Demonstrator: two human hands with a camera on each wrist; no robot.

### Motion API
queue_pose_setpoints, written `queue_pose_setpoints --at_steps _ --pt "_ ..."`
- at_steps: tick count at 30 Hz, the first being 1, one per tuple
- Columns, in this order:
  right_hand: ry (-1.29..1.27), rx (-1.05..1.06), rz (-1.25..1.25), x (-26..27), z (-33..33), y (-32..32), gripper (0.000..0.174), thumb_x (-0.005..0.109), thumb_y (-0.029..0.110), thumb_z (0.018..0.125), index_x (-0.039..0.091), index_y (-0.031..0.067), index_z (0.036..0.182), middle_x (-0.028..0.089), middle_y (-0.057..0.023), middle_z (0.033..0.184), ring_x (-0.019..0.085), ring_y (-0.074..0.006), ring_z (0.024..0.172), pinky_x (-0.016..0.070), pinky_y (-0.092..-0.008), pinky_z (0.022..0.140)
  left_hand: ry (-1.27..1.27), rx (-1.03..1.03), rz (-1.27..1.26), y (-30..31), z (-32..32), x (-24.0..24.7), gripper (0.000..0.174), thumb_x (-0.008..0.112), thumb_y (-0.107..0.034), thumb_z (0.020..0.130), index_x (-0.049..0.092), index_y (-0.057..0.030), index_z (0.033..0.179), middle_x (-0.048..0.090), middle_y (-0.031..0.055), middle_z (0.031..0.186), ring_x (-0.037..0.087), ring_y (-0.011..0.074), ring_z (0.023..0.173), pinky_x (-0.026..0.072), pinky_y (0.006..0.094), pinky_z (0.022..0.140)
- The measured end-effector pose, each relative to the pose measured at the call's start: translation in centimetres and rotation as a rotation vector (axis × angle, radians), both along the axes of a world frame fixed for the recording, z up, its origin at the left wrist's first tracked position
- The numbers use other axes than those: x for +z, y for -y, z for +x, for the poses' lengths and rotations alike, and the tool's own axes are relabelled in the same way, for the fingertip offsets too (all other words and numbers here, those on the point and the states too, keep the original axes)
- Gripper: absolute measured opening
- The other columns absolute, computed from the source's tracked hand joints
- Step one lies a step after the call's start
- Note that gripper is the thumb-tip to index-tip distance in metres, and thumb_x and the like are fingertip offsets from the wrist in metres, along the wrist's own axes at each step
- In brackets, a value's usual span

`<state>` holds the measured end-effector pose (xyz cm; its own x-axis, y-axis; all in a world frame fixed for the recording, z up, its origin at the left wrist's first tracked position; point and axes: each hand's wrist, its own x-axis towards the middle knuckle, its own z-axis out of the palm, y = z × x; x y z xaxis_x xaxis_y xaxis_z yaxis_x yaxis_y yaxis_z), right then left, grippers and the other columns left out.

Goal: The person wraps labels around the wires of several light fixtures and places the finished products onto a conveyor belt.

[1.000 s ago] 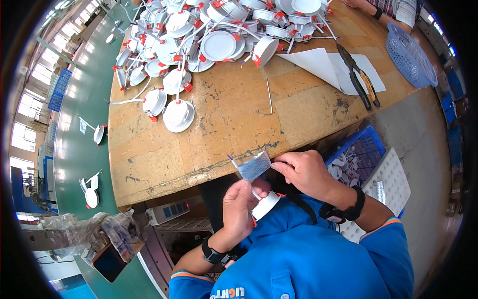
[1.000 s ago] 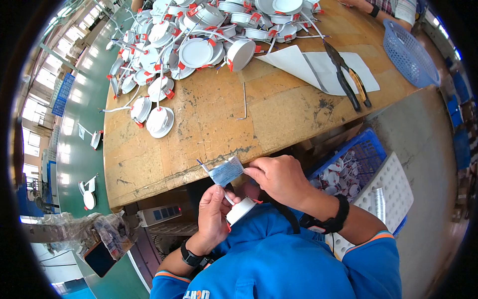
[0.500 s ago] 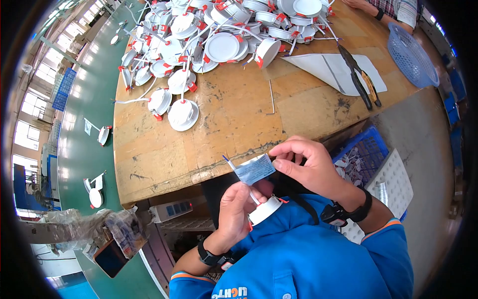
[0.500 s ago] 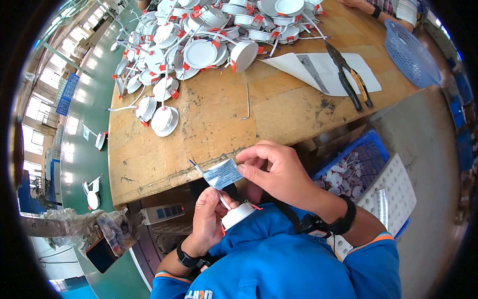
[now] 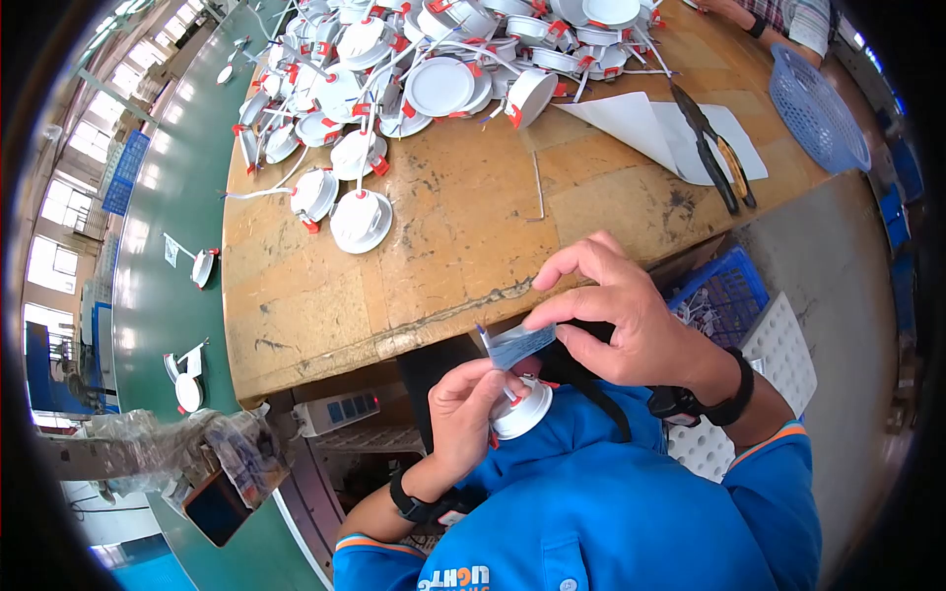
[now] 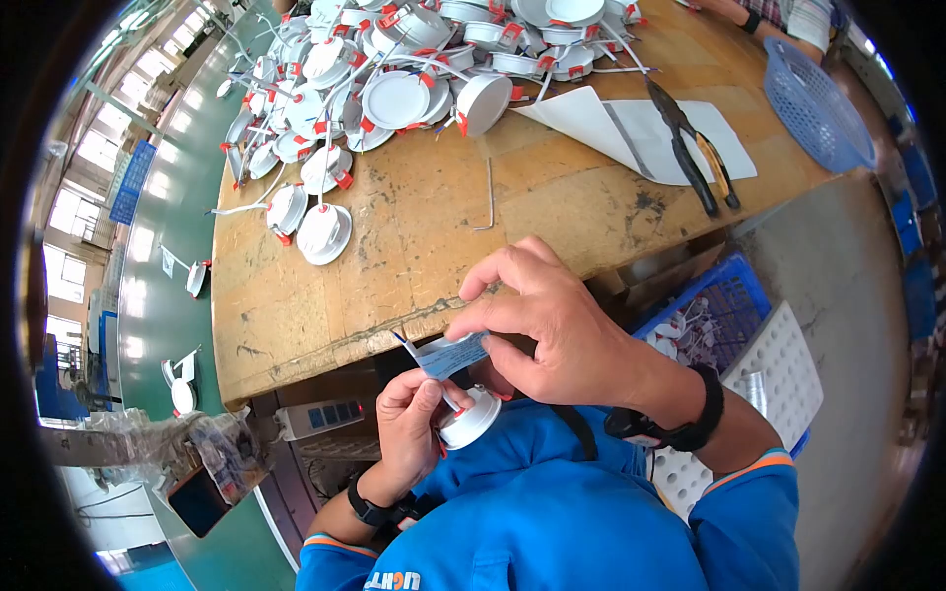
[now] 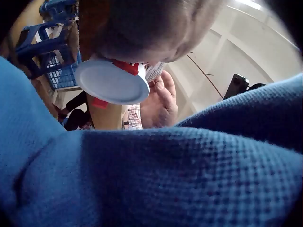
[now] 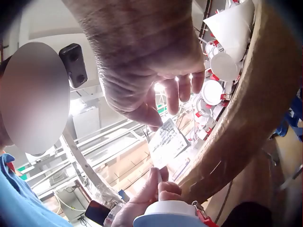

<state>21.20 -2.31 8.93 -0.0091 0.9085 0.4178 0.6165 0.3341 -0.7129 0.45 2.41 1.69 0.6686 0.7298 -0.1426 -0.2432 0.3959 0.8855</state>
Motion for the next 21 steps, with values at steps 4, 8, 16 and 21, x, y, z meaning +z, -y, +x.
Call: queue_pose_setpoints --at_steps 4,8,16,21 --pt "0.084 0.031 0.038 0.2 0.2 -0.5 0.025 0.061 -0.003 0.061 0.063 0.0094 0.082 0.052 -0.0085 0.097 0.046 -0.0264 0.091 0.0385 -0.0348 0.079 -0.021 -0.002 0.035 -0.1 -0.1 0.1 0.015 0.049 -0.011 0.090 0.056 -0.0016 0.100 0.063 0.0146 0.077 0.061 0.0177 0.071 0.0500 0.0287 0.065" --pt "0.075 0.023 0.059 0.6 -0.1 -0.8 0.020 0.057 -0.003 0.060 0.062 0.0059 0.077 0.052 -0.0086 0.093 0.046 -0.0272 0.088 0.0392 -0.0350 0.077 -0.028 -0.007 0.116 -0.3 -0.3 -0.2 0.015 0.050 -0.010 0.090 0.056 -0.0010 0.099 0.063 0.0138 0.078 0.061 0.0176 0.073 0.0501 0.0282 0.068" --pt "0.110 0.067 0.100 0.9 -0.2 -1.0 0.019 0.057 -0.003 0.060 0.061 0.0057 0.076 0.053 -0.0085 0.093 0.047 -0.0274 0.088 0.0394 -0.0351 0.079 -0.062 0.008 0.213 -0.7 -0.3 0.7 0.015 0.052 -0.003 0.087 0.062 0.0025 0.096 0.064 0.0108 0.083 0.059 0.0126 0.076 0.0475 0.0245 0.070" --pt "0.094 -0.130 0.039 0.8 1.4 -1.6 0.011 0.060 0.002 0.071 0.060 0.0056 0.081 0.055 -0.0077 0.086 0.053 -0.0231 0.078 0.0430 -0.0323 0.069 -0.088 0.025 0.223 -1.2 -0.9 0.3 0.014 0.053 -0.005 0.086 0.061 0.0019 0.096 0.064 0.0110 0.082 0.060 0.0129 0.073 0.0478 0.0257 0.069"
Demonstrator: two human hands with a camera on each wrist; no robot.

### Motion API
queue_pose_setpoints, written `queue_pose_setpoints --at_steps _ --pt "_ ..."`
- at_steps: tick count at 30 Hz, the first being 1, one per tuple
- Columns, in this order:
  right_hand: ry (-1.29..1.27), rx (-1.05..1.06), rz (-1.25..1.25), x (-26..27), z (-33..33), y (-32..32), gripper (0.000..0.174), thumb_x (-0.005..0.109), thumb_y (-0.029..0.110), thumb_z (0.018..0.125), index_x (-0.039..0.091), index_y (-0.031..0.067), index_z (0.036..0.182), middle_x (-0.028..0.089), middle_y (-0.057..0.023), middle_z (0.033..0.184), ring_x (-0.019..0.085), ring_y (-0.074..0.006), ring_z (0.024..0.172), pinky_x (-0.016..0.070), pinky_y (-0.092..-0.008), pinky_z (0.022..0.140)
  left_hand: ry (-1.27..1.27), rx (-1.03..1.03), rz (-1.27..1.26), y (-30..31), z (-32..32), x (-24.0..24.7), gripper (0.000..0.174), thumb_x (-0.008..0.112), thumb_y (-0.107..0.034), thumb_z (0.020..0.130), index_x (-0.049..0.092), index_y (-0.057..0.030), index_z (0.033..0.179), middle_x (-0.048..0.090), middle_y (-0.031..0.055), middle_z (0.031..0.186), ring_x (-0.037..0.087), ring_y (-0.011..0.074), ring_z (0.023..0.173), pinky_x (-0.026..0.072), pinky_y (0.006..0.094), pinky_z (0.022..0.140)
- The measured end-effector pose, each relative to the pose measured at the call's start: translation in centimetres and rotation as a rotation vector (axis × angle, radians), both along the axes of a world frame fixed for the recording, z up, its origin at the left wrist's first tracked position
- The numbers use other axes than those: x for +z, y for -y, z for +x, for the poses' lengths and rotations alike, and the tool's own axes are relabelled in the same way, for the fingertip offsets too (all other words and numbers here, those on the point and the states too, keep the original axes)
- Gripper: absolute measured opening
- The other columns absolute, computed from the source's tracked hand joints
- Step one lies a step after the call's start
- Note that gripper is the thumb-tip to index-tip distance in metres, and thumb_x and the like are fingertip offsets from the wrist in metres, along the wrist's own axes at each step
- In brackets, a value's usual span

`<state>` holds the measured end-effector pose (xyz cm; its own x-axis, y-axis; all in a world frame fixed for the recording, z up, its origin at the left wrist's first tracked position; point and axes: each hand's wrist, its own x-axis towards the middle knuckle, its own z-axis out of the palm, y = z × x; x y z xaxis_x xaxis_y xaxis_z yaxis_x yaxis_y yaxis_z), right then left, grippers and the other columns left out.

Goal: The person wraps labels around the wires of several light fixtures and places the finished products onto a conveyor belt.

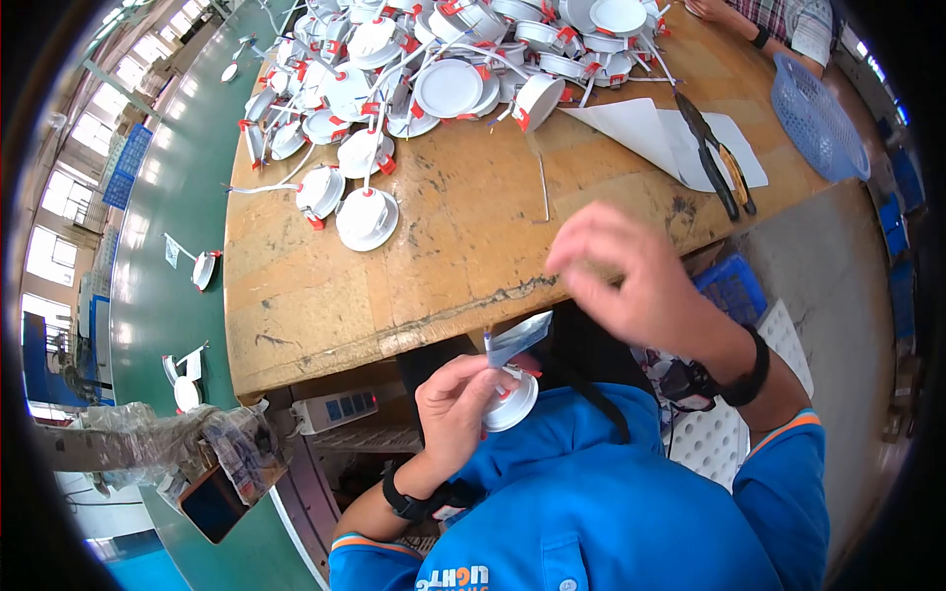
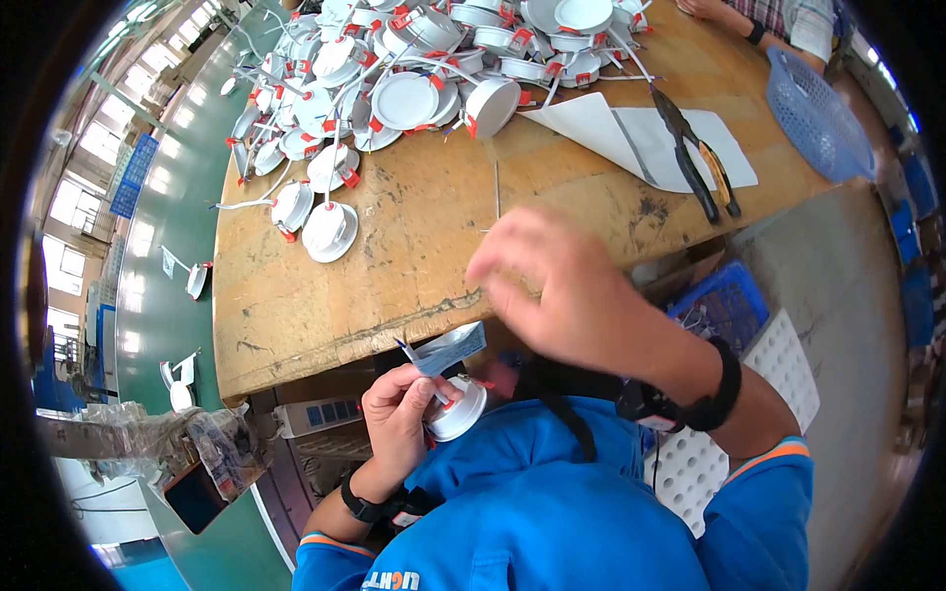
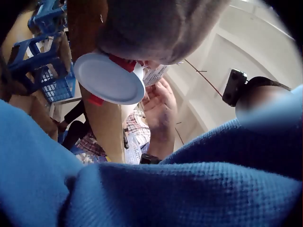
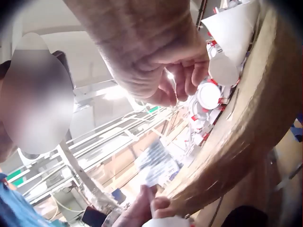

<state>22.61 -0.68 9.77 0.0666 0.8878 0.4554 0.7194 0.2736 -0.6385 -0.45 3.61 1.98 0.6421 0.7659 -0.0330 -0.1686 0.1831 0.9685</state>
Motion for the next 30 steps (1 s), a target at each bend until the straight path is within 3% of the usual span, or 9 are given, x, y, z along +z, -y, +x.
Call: queue_pose_setpoints --at_steps 1,2,7,16,19,22,25,28,30 --pt "-0.145 -0.162 -0.084 -0.1 0.3 -0.8 0.007 0.059 0.008 0.077 0.060 0.0035 0.082 0.056 -0.0078 0.080 0.055 -0.0209 0.070 0.0438 -0.0315 0.062 0.001 0.001 -0.003 -0.2 -0.1 0.1 0.014 0.054 -0.006 0.087 0.060 0.0018 0.097 0.064 0.0113 0.081 0.060 0.0132 0.073 0.0480 0.0263 0.068" --pt "-0.119 -0.270 -0.143 -0.3 1.3 -1.9 0.018 0.063 0.020 0.076 0.060 0.0023 0.080 0.058 -0.0139 0.074 0.058 -0.0284 0.067 0.0456 -0.0383 0.061 0.026 0.011 -0.113 -0.4 -0.1 0.4 0.014 0.053 -0.010 0.088 0.059 0.0007 0.095 0.063 0.0113 0.079 0.060 0.0150 0.072 0.0490 0.0273 0.066" --pt "0.579 -0.498 -0.425 -1.7 2.9 -7.0 0.036 0.063 0.035 0.075 0.062 -0.0011 0.080 0.060 -0.0177 0.080 0.061 -0.0322 0.075 0.0488 -0.0402 0.064 0.022 -0.009 -0.477 -2.4 -0.4 2.7 0.016 0.053 -0.019 0.088 0.056 -0.0038 0.085 0.061 0.0106 0.071 0.062 0.0193 0.066 0.0517 0.0305 0.059" --pt "0.569 -0.365 -0.557 -2.1 4.9 -9.1 0.016 0.060 0.011 0.069 0.061 -0.0038 0.076 0.061 -0.0201 0.075 0.061 -0.0355 0.077 0.0489 -0.0422 0.067 -0.105 -0.172 -0.491 -4.6 -3.2 4.4 0.013 0.055 -0.017 0.087 0.059 -0.0053 0.091 0.062 0.0112 0.071 0.062 0.0195 0.063 0.0513 0.0308 0.057" --pt "0.628 -0.321 -0.499 -1.9 4.9 -8.5 0.014 0.058 0.009 0.069 0.060 -0.0043 0.073 0.060 -0.0202 0.075 0.060 -0.0358 0.075 0.0483 -0.0424 0.065 -0.123 -0.209 -0.482 -5.1 -3.6 4.9 0.013 0.057 -0.013 0.086 0.060 -0.0028 0.093 0.063 0.0091 0.073 0.062 0.0168 0.066 0.0516 0.0291 0.061" --pt "0.712 -0.179 -0.232 -1.9 4.9 -8.0 0.015 0.058 0.010 0.070 0.058 -0.0038 0.075 0.060 -0.0178 0.070 0.060 -0.0333 0.069 0.0479 -0.0392 0.061 -0.170 -0.240 -0.437 -5.3 -3.6 5.1 0.015 0.058 -0.014 0.086 0.061 -0.0013 0.093 0.063 0.0066 0.073 0.061 0.0131 0.065 0.0514 0.0266 0.063" --pt "0.050 0.021 -0.490 2.4 2.4 -5.2 0.015 0.057 0.011 0.073 0.057 -0.0015 0.083 0.060 -0.0144 0.065 0.060 -0.0297 0.063 0.0465 -0.0350 0.058 -0.212 -0.245 -0.431 -5.6 -3.5 5.1 0.011 0.059 -0.011 0.084 0.060 -0.0012 0.089 0.063 0.0094 0.072 0.062 0.0171 0.064 0.0531 0.0301 0.061" --pt "-0.046 0.324 -0.472 4.0 1.2 -3.5 0.017 0.055 0.009 0.076 0.057 0.0011 0.091 0.059 -0.0125 0.062 0.059 -0.0272 0.058 0.0452 -0.0323 0.057 -0.235 -0.293 -0.445 -5.9 -3.4 5.2 0.016 0.059 -0.015 0.085 0.061 -0.0008 0.091 0.063 0.0054 0.073 0.061 0.0110 0.066 0.0511 0.0242 0.062" --pt "-0.065 0.337 -0.447 4.1 0.9 -2.8 0.016 0.056 0.009 0.076 0.058 0.0015 0.090 0.059 -0.0120 0.064 0.058 -0.0276 0.058 0.0453 -0.0328 0.057 -0.255 -0.296 -0.440 -5.9 -3.1 5.7 0.016 0.059 -0.015 0.085 0.061 -0.0008 0.092 0.063 0.0051 0.072 0.061 0.0105 0.066 0.0510 0.0240 0.062"
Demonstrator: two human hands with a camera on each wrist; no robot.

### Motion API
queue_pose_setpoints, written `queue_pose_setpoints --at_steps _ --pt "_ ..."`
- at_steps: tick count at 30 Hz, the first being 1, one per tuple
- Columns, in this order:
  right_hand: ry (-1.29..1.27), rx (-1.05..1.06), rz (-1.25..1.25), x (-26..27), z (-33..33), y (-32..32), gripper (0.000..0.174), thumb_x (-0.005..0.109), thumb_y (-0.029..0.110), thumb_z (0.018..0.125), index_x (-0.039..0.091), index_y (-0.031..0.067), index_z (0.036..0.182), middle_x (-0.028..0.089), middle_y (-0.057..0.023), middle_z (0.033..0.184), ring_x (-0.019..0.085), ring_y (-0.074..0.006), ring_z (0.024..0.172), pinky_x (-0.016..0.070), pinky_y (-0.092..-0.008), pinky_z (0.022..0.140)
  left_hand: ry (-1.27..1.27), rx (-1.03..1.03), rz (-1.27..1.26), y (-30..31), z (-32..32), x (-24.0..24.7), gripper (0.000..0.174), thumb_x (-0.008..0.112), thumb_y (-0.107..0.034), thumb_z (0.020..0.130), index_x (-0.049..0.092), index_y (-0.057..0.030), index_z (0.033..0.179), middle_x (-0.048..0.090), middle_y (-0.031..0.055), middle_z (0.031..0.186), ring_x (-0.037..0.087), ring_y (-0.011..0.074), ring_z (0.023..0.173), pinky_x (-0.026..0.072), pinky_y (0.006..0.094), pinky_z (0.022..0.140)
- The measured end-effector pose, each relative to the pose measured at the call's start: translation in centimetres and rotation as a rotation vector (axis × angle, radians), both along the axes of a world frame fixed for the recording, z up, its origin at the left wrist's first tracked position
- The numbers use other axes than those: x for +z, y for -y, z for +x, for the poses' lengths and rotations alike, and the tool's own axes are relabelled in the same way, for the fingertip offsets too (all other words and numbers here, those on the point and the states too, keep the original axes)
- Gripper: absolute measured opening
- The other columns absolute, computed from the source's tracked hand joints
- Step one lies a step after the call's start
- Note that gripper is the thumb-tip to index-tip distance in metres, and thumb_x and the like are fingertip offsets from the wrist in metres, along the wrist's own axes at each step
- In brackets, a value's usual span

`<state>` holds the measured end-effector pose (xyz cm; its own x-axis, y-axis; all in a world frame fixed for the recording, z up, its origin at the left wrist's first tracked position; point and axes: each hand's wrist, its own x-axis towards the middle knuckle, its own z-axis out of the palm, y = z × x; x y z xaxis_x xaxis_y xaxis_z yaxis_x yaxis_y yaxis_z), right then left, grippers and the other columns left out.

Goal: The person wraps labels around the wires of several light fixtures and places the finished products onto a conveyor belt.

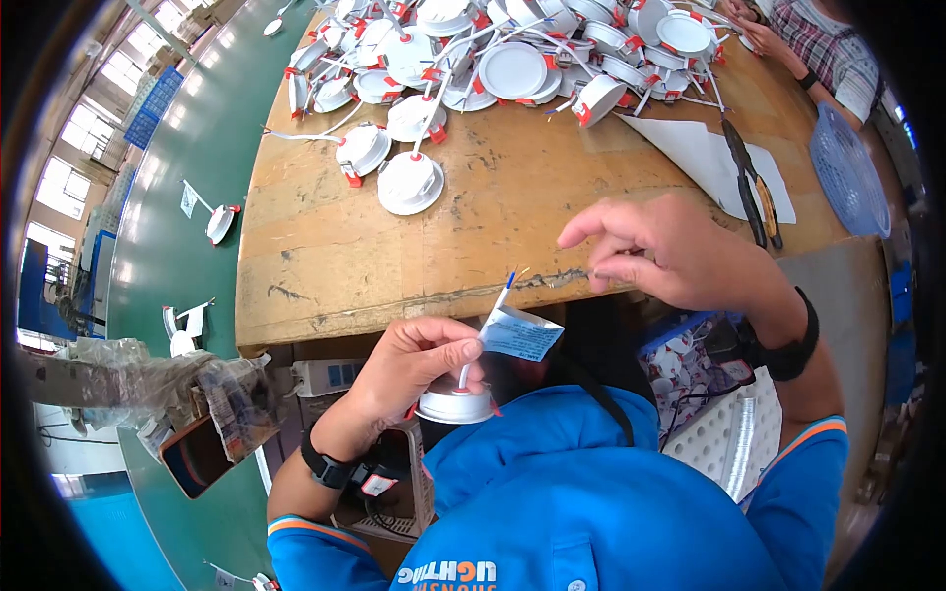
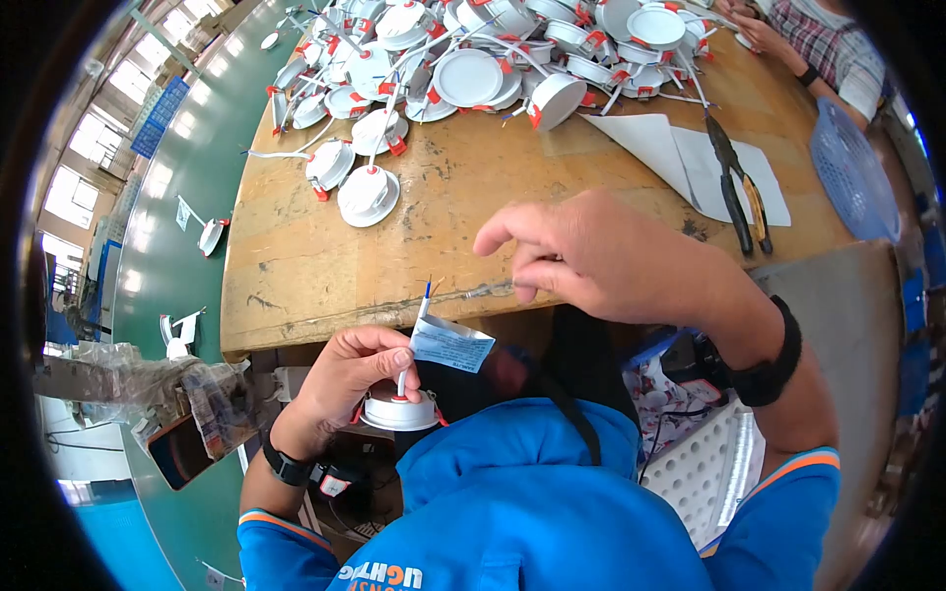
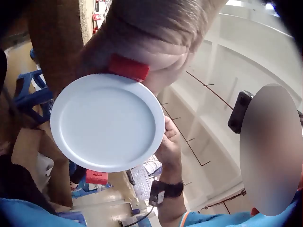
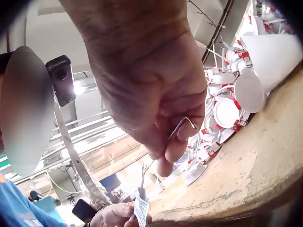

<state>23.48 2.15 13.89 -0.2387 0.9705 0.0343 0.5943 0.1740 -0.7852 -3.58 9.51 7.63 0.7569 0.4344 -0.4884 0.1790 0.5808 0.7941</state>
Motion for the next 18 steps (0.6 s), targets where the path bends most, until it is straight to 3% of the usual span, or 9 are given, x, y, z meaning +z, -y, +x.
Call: queue_pose_setpoints --at_steps 4,10,18 --pt "0.165 0.169 0.237 -0.2 0.3 0.1 0.009 0.062 0.006 0.075 0.061 0.0021 0.083 0.060 -0.0070 0.067 0.055 -0.0209 0.060 0.0435 -0.0304 0.056 -0.002 -0.010 0.043 -0.3 0.2 0.1 0.016 0.060 -0.015 0.085 0.062 -0.0007 0.092 0.063 0.0050 0.072 0.060 0.0100 0.065 0.0510 0.0240 0.062" --pt "0.209 0.144 0.467 -1.5 -0.9 -0.1 0.007 0.064 0.006 0.072 0.061 0.0022 0.076 0.058 -0.0074 0.070 0.052 -0.0249 0.067 0.0421 -0.0328 0.059 0.011 -0.022 0.047 -0.1 0.7 0.2 0.017 0.060 -0.015 0.084 0.062 -0.0005 0.092 0.063 0.0048 0.072 0.060 0.0097 0.065 0.0512 0.0242 0.062" --pt "0.237 0.095 0.481 -0.9 -0.7 0.1 0.007 0.062 0.004 0.072 0.060 0.0013 0.078 0.058 -0.0080 0.073 0.051 -0.0258 0.069 0.0423 -0.0340 0.061 0.037 -0.015 0.071 -0.3 0.7 -0.1 0.016 0.060 -0.014 0.084 0.062 -0.0001 0.092 0.063 0.0051 0.072 0.060 0.0095 0.065 0.0510 0.0235 0.062"
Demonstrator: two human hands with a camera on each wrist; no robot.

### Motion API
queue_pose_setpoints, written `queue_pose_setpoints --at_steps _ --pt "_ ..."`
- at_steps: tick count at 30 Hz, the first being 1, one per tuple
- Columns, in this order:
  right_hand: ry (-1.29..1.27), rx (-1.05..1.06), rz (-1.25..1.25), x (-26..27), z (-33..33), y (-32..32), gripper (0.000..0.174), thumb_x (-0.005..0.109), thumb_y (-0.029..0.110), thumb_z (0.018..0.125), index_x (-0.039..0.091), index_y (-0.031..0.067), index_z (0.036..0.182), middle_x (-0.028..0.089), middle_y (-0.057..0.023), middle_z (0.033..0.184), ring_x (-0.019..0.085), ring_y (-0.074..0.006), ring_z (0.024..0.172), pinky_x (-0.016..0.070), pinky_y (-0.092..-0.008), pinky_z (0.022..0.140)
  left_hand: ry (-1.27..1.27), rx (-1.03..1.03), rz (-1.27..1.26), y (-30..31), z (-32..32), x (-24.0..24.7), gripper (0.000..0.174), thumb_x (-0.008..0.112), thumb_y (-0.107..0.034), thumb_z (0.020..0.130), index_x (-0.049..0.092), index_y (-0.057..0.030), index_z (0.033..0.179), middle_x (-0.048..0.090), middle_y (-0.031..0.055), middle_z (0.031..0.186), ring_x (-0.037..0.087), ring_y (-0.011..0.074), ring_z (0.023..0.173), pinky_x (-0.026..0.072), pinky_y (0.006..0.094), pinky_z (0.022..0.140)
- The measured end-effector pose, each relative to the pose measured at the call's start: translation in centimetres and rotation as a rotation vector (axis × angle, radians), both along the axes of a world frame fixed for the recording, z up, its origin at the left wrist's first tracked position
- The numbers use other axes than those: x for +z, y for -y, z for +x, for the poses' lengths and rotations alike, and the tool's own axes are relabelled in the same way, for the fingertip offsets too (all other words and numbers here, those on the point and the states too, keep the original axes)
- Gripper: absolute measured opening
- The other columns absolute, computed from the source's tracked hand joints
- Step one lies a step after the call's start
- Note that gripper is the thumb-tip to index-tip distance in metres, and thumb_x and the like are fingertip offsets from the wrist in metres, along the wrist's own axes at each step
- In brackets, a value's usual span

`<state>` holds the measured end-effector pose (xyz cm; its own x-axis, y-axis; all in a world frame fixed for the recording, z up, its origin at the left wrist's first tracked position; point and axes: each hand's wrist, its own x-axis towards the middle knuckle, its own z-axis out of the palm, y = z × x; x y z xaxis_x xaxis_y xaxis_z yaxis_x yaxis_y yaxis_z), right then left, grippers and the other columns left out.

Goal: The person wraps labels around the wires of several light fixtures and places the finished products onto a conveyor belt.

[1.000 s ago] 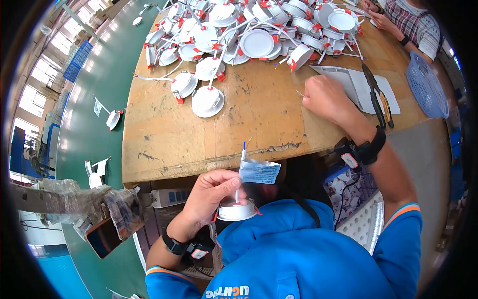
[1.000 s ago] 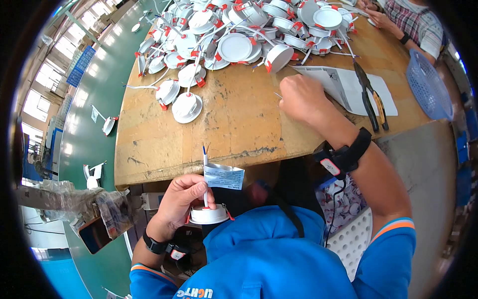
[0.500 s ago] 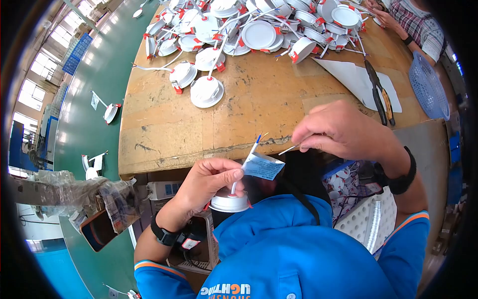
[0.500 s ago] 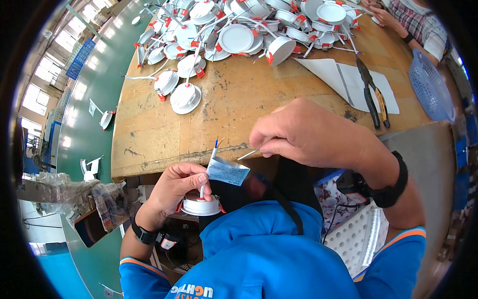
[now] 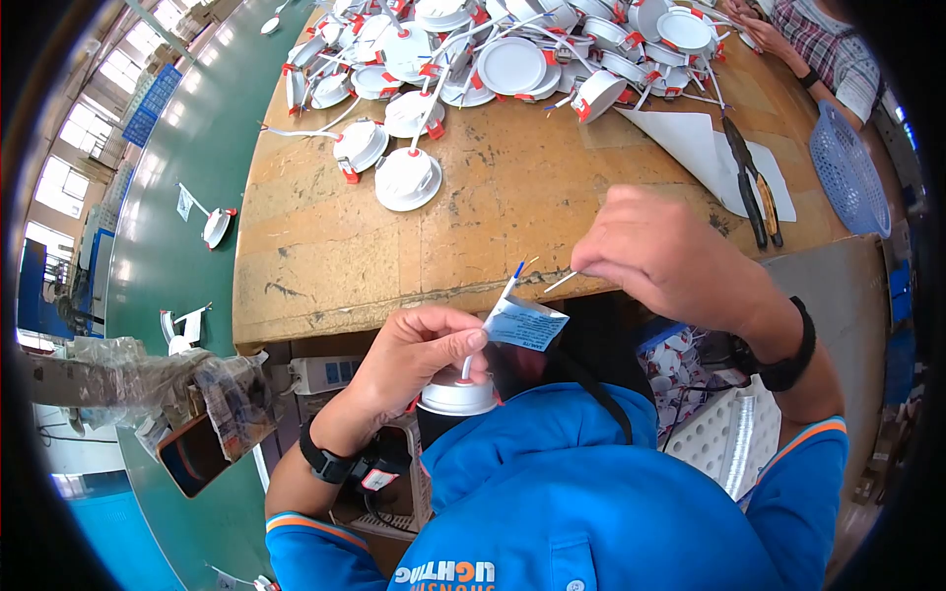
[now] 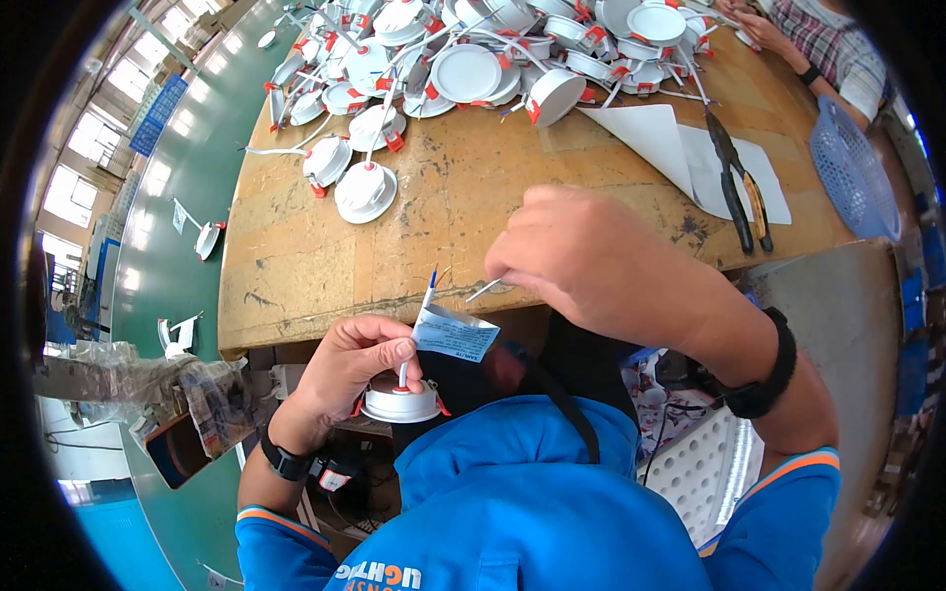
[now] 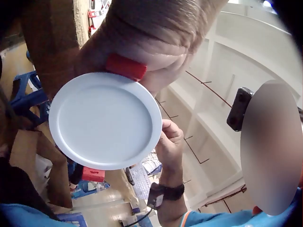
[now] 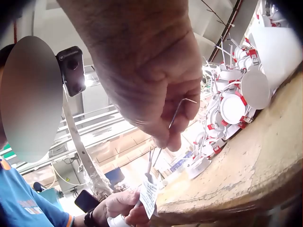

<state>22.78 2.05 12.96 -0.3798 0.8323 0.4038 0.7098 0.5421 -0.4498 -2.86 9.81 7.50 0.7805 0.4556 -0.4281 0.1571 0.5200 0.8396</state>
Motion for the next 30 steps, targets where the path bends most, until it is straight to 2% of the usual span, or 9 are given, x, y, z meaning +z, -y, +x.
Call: queue_pose_setpoints --at_steps 4,7,13,16,28,30 --pt "0.019 0.019 0.017 -0.3 -0.1 0.1 0.007 0.062 0.005 0.072 0.060 0.0014 0.078 0.057 -0.0081 0.073 0.051 -0.0257 0.069 0.0420 -0.0337 0.062 -0.004 -0.001 0.006 0.0 0.1 -0.1 0.016 0.060 -0.014 0.085 0.062 0.0000 0.092 0.063 0.0052 0.072 0.060 0.0094 0.065 0.0508 0.0232 0.061" --pt "0.020 0.029 -0.030 -0.6 -0.6 0.3 0.008 0.059 0.009 0.072 0.061 0.0043 0.079 0.056 -0.0075 0.072 0.052 -0.0255 0.072 0.0429 -0.0344 0.065 -0.003 -0.003 0.008 0.1 0.3 0.0 0.016 0.060 -0.014 0.085 0.062 0.0001 0.092 0.063 0.0051 0.072 0.060 0.0093 0.065 0.0506 0.0231 0.061" --pt "0.069 0.091 0.029 -1.1 -0.9 0.3 0.010 0.055 0.010 0.069 0.059 0.0046 0.076 0.054 -0.0069 0.070 0.051 -0.0246 0.072 0.0423 -0.0342 0.065 0.000 0.019 0.001 0.2 0.4 0.2 0.016 0.060 -0.015 0.084 0.062 -0.0006 0.092 0.063 0.0049 0.072 0.060 0.0096 0.064 0.0501 0.0231 0.060" --pt "0.105 0.092 -0.048 -0.9 -0.8 0.7 0.008 0.061 0.007 0.069 0.060 0.0032 0.076 0.056 -0.0054 0.072 0.052 -0.0226 0.072 0.0419 -0.0323 0.065 -0.006 0.028 0.009 0.2 0.3 0.1 0.015 0.060 -0.014 0.084 0.061 -0.0009 0.091 0.063 0.0051 0.072 0.060 0.0102 0.064 0.0499 0.0233 0.060" --pt "0.289 0.114 -0.138 -0.4 0.3 1.1 0.010 0.055 0.009 0.071 0.059 0.0029 0.078 0.056 -0.0060 0.074 0.052 -0.0224 0.075 0.0409 -0.0328 0.069 0.005 0.146 0.050 -0.7 -0.6 0.4 0.012 0.059 -0.011 0.085 0.061 -0.0022 0.092 0.062 0.0076 0.071 0.061 0.0144 0.063 0.0506 0.0263 0.058" --pt "0.265 0.061 -0.037 -1.1 1.3 0.6 0.011 0.056 0.008 0.070 0.060 0.0027 0.080 0.056 -0.0059 0.076 0.052 -0.0225 0.078 0.0407 -0.0324 0.070 -0.006 0.180 0.040 -0.8 -0.9 0.4 0.012 0.059 -0.011 0.085 0.061 -0.0026 0.092 0.062 0.0085 0.071 0.062 0.0154 0.063 0.0507 0.0271 0.057"
